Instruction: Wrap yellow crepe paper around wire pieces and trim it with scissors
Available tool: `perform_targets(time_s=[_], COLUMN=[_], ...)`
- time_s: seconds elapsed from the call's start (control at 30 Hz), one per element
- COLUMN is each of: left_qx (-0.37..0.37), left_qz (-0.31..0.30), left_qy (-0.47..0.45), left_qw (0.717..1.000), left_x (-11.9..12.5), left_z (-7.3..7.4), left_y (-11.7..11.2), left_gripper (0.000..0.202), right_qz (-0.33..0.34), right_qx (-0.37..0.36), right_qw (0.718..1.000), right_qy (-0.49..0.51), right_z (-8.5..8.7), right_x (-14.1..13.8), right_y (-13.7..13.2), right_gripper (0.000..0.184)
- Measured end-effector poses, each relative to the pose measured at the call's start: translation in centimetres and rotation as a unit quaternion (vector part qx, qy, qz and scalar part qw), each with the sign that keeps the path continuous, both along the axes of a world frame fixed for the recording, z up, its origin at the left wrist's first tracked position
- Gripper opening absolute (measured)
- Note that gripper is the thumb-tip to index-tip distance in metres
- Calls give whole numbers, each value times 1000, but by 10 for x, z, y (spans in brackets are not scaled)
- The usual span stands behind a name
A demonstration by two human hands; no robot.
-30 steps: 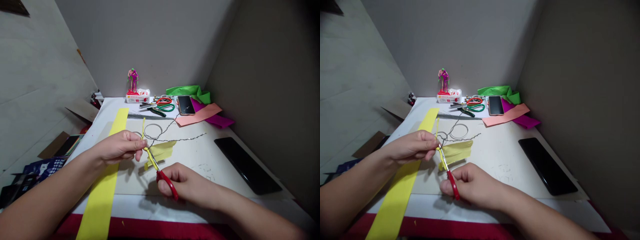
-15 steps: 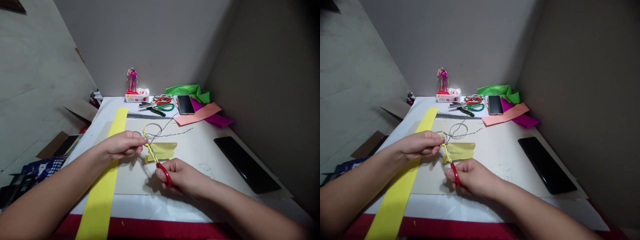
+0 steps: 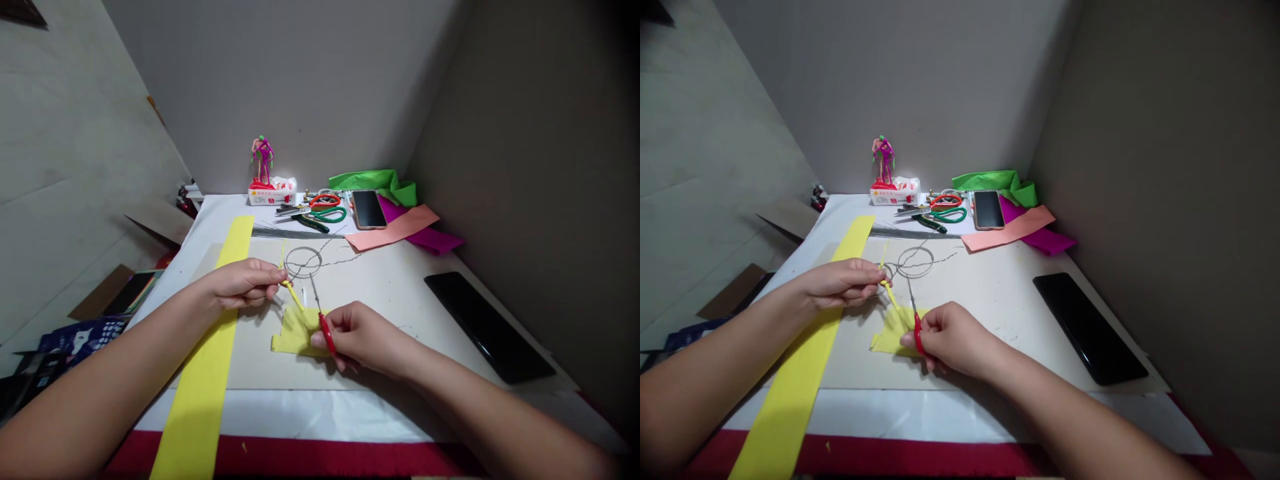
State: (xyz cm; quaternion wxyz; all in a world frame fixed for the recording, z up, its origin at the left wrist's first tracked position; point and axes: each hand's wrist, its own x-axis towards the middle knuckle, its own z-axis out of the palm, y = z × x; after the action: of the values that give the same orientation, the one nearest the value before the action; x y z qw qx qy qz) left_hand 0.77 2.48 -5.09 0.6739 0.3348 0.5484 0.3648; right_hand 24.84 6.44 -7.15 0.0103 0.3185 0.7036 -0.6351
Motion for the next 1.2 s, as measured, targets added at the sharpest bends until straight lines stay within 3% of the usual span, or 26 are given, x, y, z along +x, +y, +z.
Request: perform_targets(time_s=[0.07,0.17,0.3,0.53,0.67,0.7,0.77,0.83,0.9,0.93,0.97,1.03,1.13,1.2], left_qx=[18,46,69,100,126,132,144,163,193,206,214,213,185,171], left_qz=[16,44,74,103,116,114,104,86,56,36,17,-11,-23,-27], left_qy=[1,3,1,-19,-27,-27,-17,16,67,90,109,131,134,131], left_qw=[1000,998,995,990,985,984,984,983,977,974,971,968,973,976], left_x=[0,1,7,18,25,27,34,41,48,50,51,53,55,57], left_z=[4,12,20,25,27,27,25,22,19,18,18,20,24,25], left_y=[-2,-6,-10,-15,-19,-21,-24,-27,-30,-31,-32,-33,-34,-35], left_gripper=[24,23,20,18,19,20,22,22,22,20,18,18,31,36], right_qz=[6,-5,-11,23,9,-9,-59,-93,-102,-104,-111,-131,-131,-117], right_qx=[182,407,499,535,537,521,418,230,88,66,73,155,323,393], right_qw=[982,908,854,833,836,850,905,951,961,960,958,945,895,858], right_qy=[-41,-103,-145,-139,-112,-77,48,184,243,250,253,258,280,309], right_z=[1,3,5,9,14,15,16,15,14,13,12,12,12,12], right_x=[5,13,17,15,15,15,13,11,9,8,7,7,10,13], right_y=[3,8,10,6,6,5,2,-2,-6,-8,-10,-10,-8,-7], right_gripper=[29,13,16,22,23,24,28,34,34,31,24,14,14,18])
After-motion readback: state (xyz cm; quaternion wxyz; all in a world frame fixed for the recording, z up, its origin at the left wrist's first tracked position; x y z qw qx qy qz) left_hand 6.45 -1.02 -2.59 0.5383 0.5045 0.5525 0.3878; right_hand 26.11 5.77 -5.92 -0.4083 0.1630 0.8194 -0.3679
